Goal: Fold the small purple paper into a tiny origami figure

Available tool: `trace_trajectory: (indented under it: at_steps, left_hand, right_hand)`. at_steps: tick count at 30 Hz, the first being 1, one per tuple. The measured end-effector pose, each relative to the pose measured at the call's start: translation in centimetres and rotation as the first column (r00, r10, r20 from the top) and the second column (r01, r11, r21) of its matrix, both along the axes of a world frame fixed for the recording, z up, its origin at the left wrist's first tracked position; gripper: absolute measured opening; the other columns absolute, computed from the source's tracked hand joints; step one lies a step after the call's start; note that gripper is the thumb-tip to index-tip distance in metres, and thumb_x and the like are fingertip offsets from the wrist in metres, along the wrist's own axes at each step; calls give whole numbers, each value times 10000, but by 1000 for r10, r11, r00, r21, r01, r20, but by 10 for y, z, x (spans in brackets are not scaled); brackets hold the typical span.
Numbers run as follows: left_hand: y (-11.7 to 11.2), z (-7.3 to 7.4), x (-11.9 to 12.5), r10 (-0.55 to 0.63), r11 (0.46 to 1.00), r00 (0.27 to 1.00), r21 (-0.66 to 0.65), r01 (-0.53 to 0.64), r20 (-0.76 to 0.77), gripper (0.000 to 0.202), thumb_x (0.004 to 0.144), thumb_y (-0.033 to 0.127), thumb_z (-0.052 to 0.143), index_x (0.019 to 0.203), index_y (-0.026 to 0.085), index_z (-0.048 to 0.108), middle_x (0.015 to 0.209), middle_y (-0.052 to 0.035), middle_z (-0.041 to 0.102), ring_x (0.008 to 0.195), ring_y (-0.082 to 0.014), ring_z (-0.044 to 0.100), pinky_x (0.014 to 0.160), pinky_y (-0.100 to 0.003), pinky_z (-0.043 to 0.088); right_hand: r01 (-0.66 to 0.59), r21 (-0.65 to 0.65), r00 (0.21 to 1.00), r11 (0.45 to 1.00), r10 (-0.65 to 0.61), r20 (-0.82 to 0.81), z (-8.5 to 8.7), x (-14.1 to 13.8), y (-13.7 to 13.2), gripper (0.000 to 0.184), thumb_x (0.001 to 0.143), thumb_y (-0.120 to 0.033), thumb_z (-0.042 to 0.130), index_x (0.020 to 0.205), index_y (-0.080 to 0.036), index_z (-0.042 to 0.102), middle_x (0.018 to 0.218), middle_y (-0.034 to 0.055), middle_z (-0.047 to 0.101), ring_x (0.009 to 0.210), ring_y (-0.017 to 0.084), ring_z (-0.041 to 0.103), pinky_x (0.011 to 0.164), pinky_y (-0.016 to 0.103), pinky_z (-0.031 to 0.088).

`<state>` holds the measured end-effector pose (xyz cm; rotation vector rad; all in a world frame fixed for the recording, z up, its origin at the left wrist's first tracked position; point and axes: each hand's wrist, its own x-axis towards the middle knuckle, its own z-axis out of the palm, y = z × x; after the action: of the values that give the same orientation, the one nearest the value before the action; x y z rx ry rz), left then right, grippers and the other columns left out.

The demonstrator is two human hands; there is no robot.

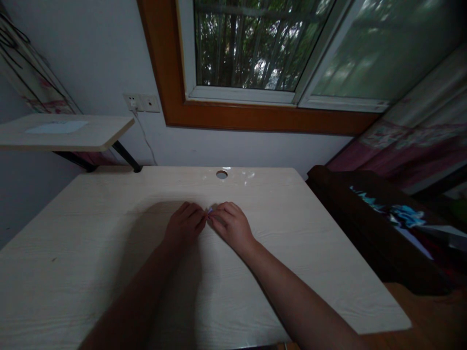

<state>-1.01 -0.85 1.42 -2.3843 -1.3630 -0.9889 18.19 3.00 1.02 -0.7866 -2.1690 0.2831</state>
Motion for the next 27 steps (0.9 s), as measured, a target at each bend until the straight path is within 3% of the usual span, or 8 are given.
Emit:
trace_trajectory:
  at_steps: [20, 27]
  left_hand:
    - [-2, -1, 8, 40, 999, 999, -2, -40, 7, 108, 885, 146, 584, 784, 176, 607, 785, -59, 613, 778, -195, 554, 754, -362, 516]
    - [-3, 2, 9, 64, 998, 998, -18, -64, 27, 88, 893, 162, 587, 815, 187, 618, 805, -50, 650, 824, -204, 575, 813, -384, 514]
  right_hand:
    - [31, 18, 999, 999, -32, 30, 1, -2, -2, 70, 893, -214, 643, 934, -216, 699, 907, 57, 661, 876, 208, 585, 785, 355, 455]
    - [23, 23, 1000, 999, -24, 8, 2, -2, -1, 76, 902, -226, 638, 940, -222, 704, 899, 57, 666, 854, 205, 592, 768, 351, 456]
